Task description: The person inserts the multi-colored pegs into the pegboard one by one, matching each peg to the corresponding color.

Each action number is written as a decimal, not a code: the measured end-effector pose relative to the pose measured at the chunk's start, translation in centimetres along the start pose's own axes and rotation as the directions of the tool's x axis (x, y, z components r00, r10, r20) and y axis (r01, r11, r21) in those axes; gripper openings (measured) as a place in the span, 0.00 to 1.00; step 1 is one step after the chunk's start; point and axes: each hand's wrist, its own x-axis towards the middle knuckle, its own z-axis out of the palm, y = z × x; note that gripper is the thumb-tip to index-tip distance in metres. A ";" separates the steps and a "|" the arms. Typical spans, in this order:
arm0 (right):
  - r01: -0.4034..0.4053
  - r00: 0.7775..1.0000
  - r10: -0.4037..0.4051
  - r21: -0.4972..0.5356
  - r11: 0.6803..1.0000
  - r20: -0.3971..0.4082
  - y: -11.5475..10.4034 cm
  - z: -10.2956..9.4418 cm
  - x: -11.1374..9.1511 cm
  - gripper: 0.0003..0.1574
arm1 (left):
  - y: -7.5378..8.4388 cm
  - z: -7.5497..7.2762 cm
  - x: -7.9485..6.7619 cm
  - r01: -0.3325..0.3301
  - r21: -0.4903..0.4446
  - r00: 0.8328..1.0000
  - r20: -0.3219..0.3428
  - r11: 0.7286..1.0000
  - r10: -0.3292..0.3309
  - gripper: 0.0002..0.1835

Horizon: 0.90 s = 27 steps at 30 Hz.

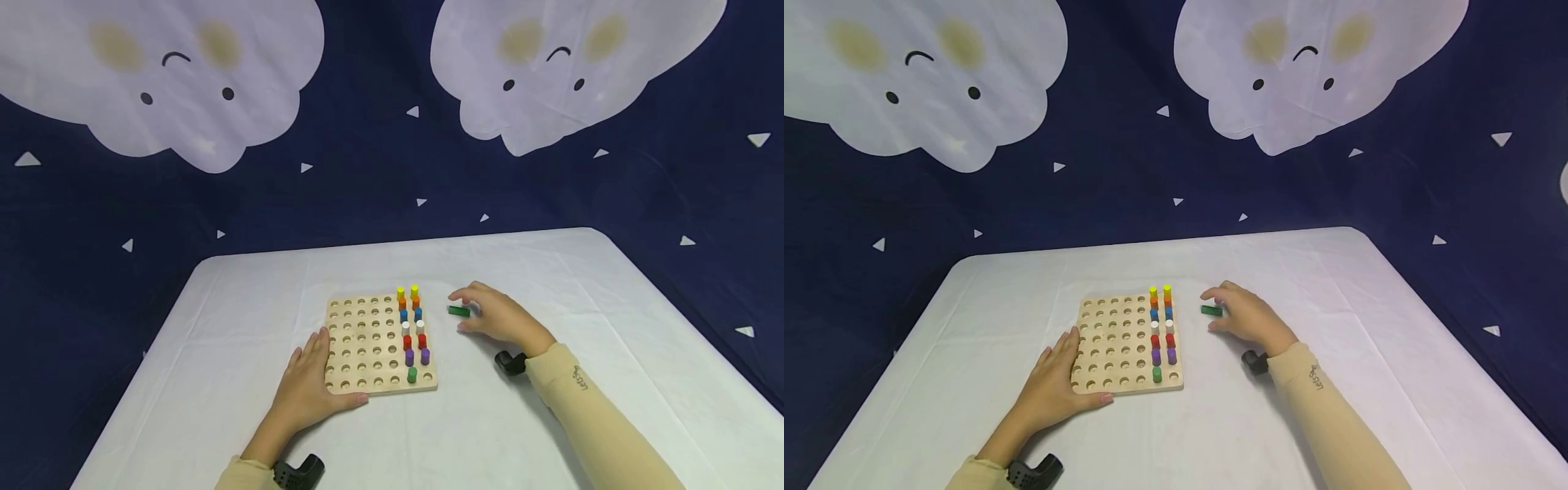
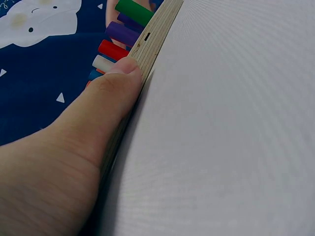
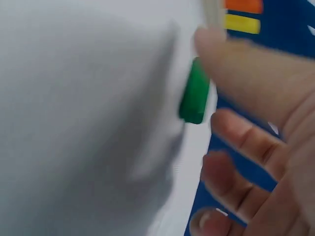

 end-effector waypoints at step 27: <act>-0.095 0.983 0.141 0.330 0.939 -0.120 -0.3 0.7 -1.1 0.32 | 0.1 -0.1 0.0 -0.002 0.001 1.000 0.001 1.000 0.002 0.82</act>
